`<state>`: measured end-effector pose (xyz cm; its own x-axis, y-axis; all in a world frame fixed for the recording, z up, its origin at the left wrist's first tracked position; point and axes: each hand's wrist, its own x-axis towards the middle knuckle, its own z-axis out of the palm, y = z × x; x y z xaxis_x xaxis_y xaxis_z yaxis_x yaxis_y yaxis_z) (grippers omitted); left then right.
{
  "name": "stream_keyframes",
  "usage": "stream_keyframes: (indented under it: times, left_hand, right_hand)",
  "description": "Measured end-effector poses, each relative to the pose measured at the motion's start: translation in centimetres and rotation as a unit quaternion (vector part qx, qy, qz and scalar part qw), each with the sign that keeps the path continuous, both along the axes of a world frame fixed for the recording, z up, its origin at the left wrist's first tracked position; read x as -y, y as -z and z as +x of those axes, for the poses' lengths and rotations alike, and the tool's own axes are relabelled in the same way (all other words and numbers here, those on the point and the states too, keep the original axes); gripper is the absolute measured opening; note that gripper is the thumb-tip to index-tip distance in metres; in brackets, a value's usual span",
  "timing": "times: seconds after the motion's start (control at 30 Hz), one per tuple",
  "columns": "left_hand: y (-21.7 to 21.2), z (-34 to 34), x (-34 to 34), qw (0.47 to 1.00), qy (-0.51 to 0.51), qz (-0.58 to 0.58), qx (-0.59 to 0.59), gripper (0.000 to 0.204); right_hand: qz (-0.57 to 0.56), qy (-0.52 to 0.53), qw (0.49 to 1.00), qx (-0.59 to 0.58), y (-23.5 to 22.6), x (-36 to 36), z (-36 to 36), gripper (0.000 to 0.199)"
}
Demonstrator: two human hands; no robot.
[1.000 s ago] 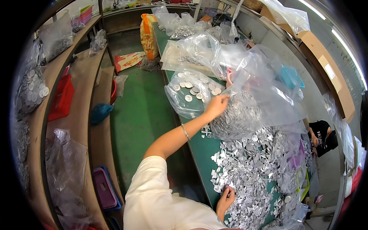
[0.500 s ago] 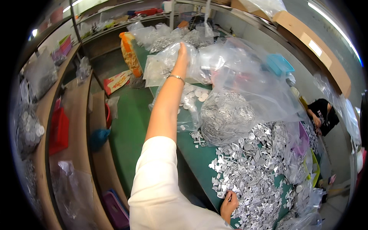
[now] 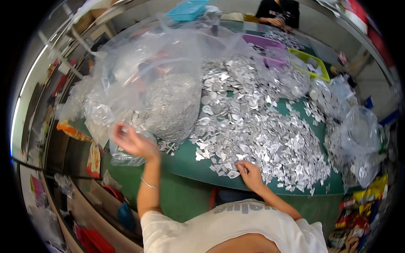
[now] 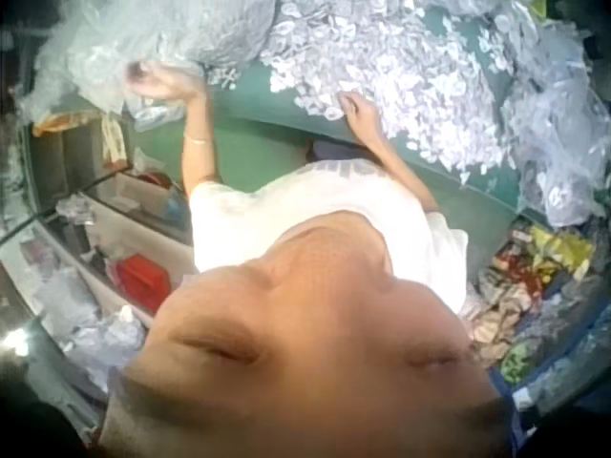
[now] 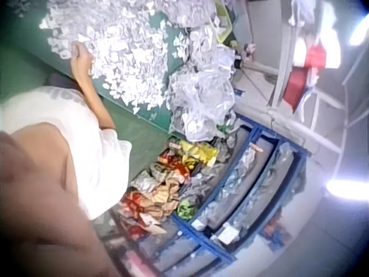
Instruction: The person picks up and sorts small grey metal or plastic items from a large pile on a green workbench, placing some into plastic bags and others into a small container.
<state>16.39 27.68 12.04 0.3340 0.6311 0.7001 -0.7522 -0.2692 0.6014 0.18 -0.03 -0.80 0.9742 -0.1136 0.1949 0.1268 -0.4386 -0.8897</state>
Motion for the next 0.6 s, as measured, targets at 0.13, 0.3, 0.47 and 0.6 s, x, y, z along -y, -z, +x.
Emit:
stream_keyframes:
  times: [0.13,0.3,0.47,0.6]
  left_hand:
    - [4.5,-6.8,8.5,0.909,0.286,0.194,-0.232,0.024]
    - [8.2,-10.5,15.9,0.743,0.373,0.473,-0.291,0.035]
    - [10.4,-10.6,17.6,0.665,0.269,0.626,-0.306,0.043]
    - [10.8,-10.4,17.6,0.672,0.211,0.629,-0.328,0.035]
  right_hand:
    - [0.487,0.000,0.845,-0.221,-1.8,3.9,0.3,0.027]
    - [0.660,-0.006,0.742,-0.121,-5.6,9.2,-1.0,0.042]
    - [0.350,0.108,0.916,-0.165,-5.1,15.2,-4.2,0.018]
    - [0.089,0.160,0.973,-0.143,-5.5,15.6,-4.1,0.018]
